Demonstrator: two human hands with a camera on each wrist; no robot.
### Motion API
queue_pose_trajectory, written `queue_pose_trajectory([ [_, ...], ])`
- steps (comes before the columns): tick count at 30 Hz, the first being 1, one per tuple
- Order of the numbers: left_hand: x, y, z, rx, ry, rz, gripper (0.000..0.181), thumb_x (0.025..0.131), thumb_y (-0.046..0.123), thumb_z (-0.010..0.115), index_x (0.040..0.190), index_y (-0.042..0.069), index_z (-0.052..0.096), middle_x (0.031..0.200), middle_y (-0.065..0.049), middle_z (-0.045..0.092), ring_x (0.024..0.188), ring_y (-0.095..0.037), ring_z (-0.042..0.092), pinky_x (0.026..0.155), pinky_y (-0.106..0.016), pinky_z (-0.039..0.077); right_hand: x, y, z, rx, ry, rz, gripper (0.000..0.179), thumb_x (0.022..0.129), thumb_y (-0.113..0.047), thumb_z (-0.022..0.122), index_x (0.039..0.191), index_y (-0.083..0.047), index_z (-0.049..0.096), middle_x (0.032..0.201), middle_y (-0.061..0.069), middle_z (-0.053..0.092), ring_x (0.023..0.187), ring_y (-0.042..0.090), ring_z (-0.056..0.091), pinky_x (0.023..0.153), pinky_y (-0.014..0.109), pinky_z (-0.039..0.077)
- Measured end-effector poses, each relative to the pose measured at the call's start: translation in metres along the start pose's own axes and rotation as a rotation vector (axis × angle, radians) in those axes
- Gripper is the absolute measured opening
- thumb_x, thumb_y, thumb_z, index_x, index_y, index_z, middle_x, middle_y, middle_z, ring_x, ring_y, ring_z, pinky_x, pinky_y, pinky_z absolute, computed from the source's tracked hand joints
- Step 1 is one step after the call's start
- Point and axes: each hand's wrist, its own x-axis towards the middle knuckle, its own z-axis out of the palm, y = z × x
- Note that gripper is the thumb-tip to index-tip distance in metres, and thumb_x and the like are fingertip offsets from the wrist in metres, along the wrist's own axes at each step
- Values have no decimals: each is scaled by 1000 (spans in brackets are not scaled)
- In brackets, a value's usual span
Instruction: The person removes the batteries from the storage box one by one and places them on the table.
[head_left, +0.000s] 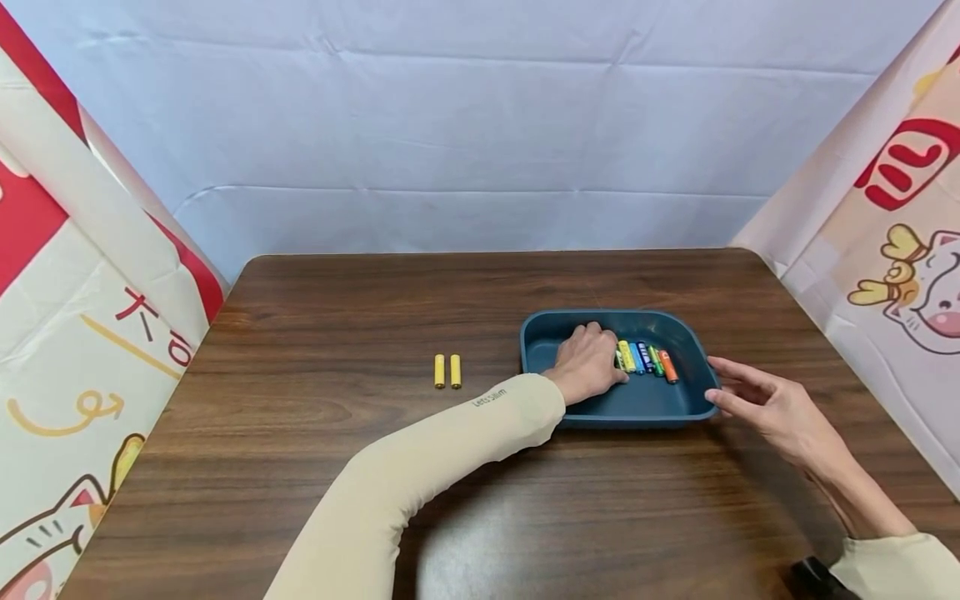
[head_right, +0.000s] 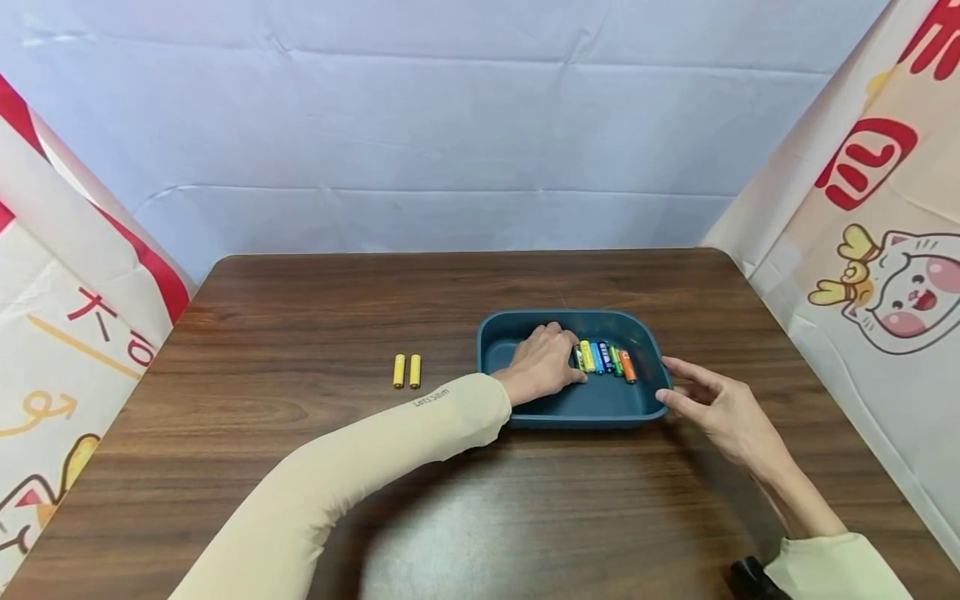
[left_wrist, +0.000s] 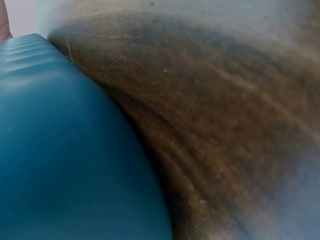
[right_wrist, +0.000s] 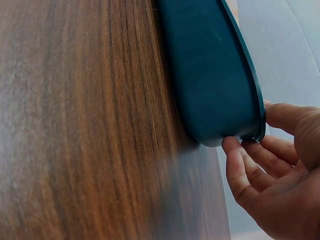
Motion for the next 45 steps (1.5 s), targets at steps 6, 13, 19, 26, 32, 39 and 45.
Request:
queue_pose_trajectory([
  [6, 1, 0, -1, -6, -9, 9, 29, 94, 49, 74, 106, 23, 73, 109, 2, 58, 94, -13, 50, 75, -27, 49, -1, -1, -1, -20, -3, 0, 59, 101, -18, 70, 149, 8, 48, 99, -14, 73, 81, 10, 71, 68, 19, 55],
  [13, 1, -6, -9, -108, -49, 35, 28, 93, 45, 76, 105, 19, 73, 100, 2, 57, 86, -12, 49, 69, -26, 45, 0, -2, -1, -7, -3, -1, 58, 101, -16, 70, 149, 9, 47, 100, -15, 73, 80, 11, 72, 68, 20, 56],
  [19, -6, -13, -26, -221, -106, 31, 45, 95, 42, 75, 131, 17, 69, 116, 3, 62, 91, -9, 52, 76, -24, 48, 2, -2, -1, -32, -5, -1, 58, 101, -19, 70, 149, 7, 49, 103, -12, 73, 80, 12, 72, 67, 21, 57],
  [26, -21, -26, -53, -335, -112, 133, 55, 96, 38, 75, 143, 14, 61, 130, 1, 60, 102, -8, 56, 79, -20, 49, 2, -2, -2, -56, -5, 4, 58, 101, -19, 70, 149, 6, 49, 103, -10, 74, 80, 11, 72, 67, 21, 57],
  [32, -41, -51, -81, -386, -97, 198, 57, 95, 38, 76, 142, 11, 60, 131, -2, 60, 107, -10, 58, 87, -24, 49, 1, -2, 0, -24, -4, 10, 59, 101, -18, 70, 149, 8, 48, 102, -13, 73, 80, 11, 72, 67, 22, 57],
  [39, -71, -95, -113, -429, -45, 185, 56, 92, 34, 80, 139, 9, 61, 128, -5, 61, 103, -12, 61, 87, -27, 51, 2, -2, 0, -44, -7, -4, 57, 101, -18, 70, 149, 7, 49, 100, -3, 75, 79, 12, 72, 67, 21, 57],
  [45, -101, -135, -124, -451, 17, 151, 54, 91, 32, 82, 136, 10, 62, 121, -3, 62, 105, -14, 62, 90, -32, 52, 1, -2, -1, -64, -12, 2, 58, 102, -18, 69, 150, 7, 48, 101, 4, 76, 80, 10, 71, 66, 21, 56],
])
